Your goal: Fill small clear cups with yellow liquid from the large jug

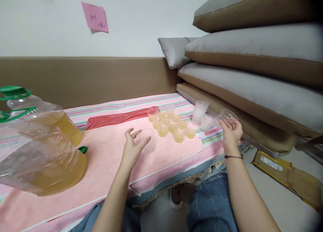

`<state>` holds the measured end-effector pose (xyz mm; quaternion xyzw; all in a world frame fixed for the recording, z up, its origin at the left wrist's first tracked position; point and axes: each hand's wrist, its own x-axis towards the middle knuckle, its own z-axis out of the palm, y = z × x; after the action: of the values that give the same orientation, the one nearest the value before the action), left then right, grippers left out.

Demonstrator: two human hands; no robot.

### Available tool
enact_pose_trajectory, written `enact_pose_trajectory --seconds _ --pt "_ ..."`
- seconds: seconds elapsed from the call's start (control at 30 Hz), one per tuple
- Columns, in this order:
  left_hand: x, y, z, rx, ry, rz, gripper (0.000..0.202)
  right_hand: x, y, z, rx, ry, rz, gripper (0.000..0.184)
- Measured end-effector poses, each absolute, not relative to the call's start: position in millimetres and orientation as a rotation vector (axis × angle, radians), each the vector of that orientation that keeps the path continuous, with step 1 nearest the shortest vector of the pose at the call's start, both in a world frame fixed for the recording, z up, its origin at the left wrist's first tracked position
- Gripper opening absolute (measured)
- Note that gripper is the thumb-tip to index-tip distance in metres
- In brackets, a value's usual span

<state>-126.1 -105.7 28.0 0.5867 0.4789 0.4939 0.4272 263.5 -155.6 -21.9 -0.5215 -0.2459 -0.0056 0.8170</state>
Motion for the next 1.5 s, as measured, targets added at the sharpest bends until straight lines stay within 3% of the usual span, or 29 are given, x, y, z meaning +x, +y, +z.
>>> enact_pose_trajectory --seconds 0.3,0.67,0.97,1.13,1.3,1.37,1.5 --pt "-130.0 -105.1 22.9 1.563 1.215 0.994 0.088 278.0 -115.9 -21.5 -1.180 -0.548 -0.139 0.069" --pt "-130.7 -105.8 23.1 1.607 1.228 0.919 0.091 285.2 -121.1 -27.6 -1.171 -0.558 -0.219 0.064" --pt "-132.4 -100.0 19.1 1.597 1.228 0.931 0.091 315.7 -166.5 -84.2 -1.348 -0.331 -0.036 0.072" --pt "-132.0 -98.2 16.3 1.562 1.225 0.952 0.094 311.0 -169.6 -92.9 -1.412 -0.399 0.062 0.038" --pt "-134.6 -94.1 11.8 1.553 1.191 0.978 0.095 307.8 -168.5 -92.8 -1.464 -0.438 0.093 0.034" --pt "-136.3 -93.7 12.1 1.548 1.169 0.966 0.094 308.7 -168.8 -94.2 -1.493 -0.450 0.093 0.042" --pt "-139.9 -97.4 20.3 1.553 1.175 0.862 0.085 310.1 -170.5 -97.5 -1.535 -0.486 0.099 0.089"
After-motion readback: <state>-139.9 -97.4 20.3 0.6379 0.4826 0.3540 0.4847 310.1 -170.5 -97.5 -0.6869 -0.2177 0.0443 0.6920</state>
